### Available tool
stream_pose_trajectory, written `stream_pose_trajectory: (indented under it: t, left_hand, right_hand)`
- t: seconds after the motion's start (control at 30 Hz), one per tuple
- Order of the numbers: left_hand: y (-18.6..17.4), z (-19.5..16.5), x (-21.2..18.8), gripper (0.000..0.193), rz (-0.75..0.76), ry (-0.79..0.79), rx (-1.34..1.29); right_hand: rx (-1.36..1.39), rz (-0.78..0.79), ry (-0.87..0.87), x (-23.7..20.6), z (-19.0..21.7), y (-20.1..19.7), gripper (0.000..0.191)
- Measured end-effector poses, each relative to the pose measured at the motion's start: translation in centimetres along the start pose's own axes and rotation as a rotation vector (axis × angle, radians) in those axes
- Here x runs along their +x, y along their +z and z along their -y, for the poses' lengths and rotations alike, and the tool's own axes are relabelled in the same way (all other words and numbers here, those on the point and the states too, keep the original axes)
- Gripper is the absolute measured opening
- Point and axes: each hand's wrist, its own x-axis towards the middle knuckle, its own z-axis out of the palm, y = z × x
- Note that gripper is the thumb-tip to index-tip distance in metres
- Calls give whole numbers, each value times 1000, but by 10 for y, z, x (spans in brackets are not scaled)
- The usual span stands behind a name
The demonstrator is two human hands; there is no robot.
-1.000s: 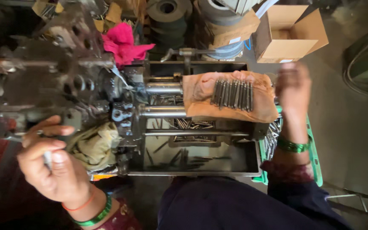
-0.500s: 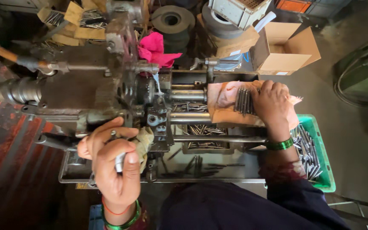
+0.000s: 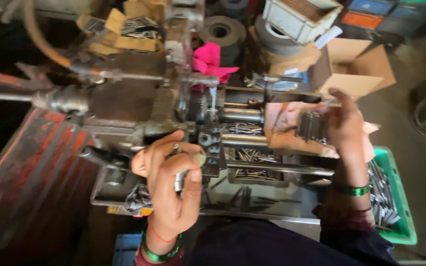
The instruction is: The person operates a manual metal forming machine, inserting metal rods into the die, actuating the lever to shape them, and collecting the finished parts. They repeatedly pick rods from a green bin, process them one by one, and place the finished pieces into a tray.
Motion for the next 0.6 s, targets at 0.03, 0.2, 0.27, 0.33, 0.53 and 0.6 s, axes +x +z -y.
stream_pose_trajectory:
  t: [0.03,0.2,0.27,0.33,0.53,0.6]
  left_hand:
    - [-1,0,0,11,-1,-2,7]
    - [0,-2,-2,11,-22,12,27]
    - [-1,-3,-2,11,-18,6,24]
    - [-1,-4,-1,11,-16,5,22]
    - [0,-5,3,11,-28,8,13]
    - [1,-4,4,12,-33,9,7]
  right_hand:
    - [-118,47,-157,1,12,19,36]
    - [197,257,-261,8,59,123,10]
    - [169,367,-38,13,68,147,15]
    - [131,442,25,21,72,160,21]
    - [-83,477,-180,42,72,181,27]
    - [-97,499,-225,45,71,185,20]
